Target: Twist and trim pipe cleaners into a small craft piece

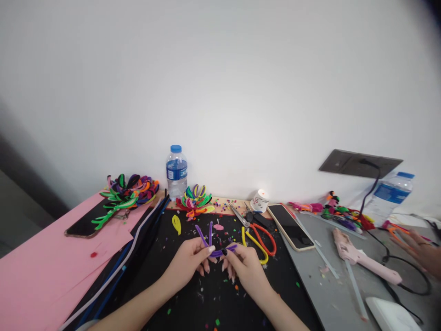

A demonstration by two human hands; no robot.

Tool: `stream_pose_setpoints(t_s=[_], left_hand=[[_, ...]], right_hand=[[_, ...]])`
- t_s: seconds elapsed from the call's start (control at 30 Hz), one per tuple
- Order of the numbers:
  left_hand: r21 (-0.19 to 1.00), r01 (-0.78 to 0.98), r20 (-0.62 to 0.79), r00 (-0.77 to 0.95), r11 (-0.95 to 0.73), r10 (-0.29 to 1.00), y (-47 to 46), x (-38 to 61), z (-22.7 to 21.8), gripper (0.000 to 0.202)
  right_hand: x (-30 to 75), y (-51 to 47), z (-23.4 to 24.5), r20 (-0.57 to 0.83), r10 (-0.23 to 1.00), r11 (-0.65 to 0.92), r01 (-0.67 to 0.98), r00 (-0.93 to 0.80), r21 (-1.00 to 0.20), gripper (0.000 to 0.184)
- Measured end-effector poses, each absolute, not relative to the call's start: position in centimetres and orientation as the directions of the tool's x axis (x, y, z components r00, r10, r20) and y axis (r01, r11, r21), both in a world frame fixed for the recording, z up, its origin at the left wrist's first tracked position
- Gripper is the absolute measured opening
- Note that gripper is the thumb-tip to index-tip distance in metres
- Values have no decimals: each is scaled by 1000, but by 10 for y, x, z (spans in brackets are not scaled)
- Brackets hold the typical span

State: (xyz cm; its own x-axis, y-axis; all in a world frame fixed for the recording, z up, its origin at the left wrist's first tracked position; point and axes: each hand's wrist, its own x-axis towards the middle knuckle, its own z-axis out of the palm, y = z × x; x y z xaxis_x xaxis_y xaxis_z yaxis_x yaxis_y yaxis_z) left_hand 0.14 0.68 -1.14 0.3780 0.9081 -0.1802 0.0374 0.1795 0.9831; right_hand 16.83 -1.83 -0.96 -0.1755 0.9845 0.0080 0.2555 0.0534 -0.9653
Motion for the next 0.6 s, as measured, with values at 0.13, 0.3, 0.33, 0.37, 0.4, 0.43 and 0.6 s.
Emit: stream_pose_setpoints(t_s=[0.13, 0.3, 0.33, 0.37, 0.4, 0.43, 0.6], left_hand=[[982, 66, -186, 411, 175, 892, 5, 2, -14, 32], [983, 61, -178, 540, 173, 823, 3, 1, -15, 29], [983, 62, -179, 565, 175, 806, 2, 0, -14, 28], [982, 64, -183, 589, 180, 788, 2, -1, -14, 28], [980, 65, -189, 609, 188, 770, 2, -2, -13, 27], [978, 68, -196, 631, 199, 751, 2, -3, -12, 27], [965, 75, -233, 690, 253, 685, 2, -6, -5, 26]], right_hand=[[167, -16, -11, -41, 988, -17, 156, -150, -988, 34], [169, -14, -10, -48, 986, -28, 130, -158, -991, 33], [169, -14, -10, -45, 986, -23, 138, -160, -990, 33], [169, -13, -9, -41, 986, -18, 145, -161, -989, 33], [170, -13, -8, -37, 986, -12, 150, -160, -989, 33], [170, -13, -7, -33, 986, -7, 158, -163, -987, 32], [171, -14, -6, -19, 983, 17, 198, -181, -980, 32]])
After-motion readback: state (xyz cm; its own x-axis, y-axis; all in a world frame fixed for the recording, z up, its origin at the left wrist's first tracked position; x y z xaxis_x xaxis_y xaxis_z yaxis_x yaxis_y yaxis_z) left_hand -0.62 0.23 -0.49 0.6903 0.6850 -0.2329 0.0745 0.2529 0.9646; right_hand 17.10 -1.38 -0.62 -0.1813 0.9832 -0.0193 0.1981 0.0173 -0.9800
